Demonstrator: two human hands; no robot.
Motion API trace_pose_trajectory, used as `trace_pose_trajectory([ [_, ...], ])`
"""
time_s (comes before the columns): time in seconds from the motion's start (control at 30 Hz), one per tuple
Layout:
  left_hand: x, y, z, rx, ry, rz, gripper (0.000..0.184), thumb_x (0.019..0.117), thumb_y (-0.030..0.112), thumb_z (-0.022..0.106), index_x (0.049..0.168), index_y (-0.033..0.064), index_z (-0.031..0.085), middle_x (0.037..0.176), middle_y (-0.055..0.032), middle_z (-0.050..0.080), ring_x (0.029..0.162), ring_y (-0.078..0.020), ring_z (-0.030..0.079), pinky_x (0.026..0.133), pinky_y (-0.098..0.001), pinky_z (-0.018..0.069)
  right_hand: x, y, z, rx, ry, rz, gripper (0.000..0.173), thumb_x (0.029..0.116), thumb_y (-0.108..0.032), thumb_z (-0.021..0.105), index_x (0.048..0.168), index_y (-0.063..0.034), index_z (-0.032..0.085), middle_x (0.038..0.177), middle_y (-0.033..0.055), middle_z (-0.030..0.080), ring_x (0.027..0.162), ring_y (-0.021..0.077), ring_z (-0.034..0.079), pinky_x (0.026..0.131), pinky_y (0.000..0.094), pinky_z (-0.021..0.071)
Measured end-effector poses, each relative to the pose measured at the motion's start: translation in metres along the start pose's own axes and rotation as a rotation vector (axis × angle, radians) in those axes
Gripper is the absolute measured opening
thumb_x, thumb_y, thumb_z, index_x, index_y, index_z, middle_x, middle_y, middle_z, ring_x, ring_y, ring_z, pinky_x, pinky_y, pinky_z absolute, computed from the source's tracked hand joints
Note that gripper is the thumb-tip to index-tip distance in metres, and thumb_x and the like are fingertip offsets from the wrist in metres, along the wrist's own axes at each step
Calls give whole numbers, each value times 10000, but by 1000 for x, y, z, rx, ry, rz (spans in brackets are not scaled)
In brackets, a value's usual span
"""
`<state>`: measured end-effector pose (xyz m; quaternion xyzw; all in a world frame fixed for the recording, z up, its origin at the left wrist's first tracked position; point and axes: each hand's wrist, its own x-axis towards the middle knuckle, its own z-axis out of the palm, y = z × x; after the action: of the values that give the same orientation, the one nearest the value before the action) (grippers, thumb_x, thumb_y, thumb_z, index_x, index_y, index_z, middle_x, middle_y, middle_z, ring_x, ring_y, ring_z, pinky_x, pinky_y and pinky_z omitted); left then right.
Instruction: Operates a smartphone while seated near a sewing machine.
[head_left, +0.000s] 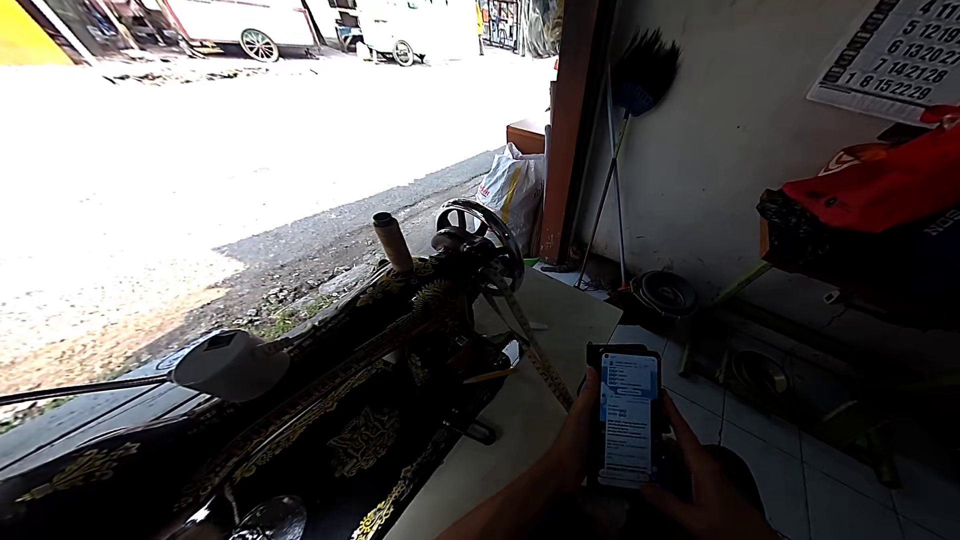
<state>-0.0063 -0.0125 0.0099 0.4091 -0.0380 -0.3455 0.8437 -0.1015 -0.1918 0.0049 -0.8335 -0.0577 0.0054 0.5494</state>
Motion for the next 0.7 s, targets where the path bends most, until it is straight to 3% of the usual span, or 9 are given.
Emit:
trace_pose_trajectory([
  [0.3,-1,2,1,-4,3,0,671,1094,533,120,1327,97,573,1096,-101,738,1016,-186,730,881,-371,613,0,-1,-1,-3,-15,-5,1134,795,-153,767,1647,-47,27,1620,186,312,1299,105,568,1035,250,515],
  [0.7,-1,1,2,0,-9,4,683,1094,535,113,1348,94,568,1113,-102,742,1032,-188,731,900,-379,610,0,3,0,8,-13,-13,1126,787,-139,747,1637,-16,19,1577,182,371,1297,116,573,1036,269,525],
])
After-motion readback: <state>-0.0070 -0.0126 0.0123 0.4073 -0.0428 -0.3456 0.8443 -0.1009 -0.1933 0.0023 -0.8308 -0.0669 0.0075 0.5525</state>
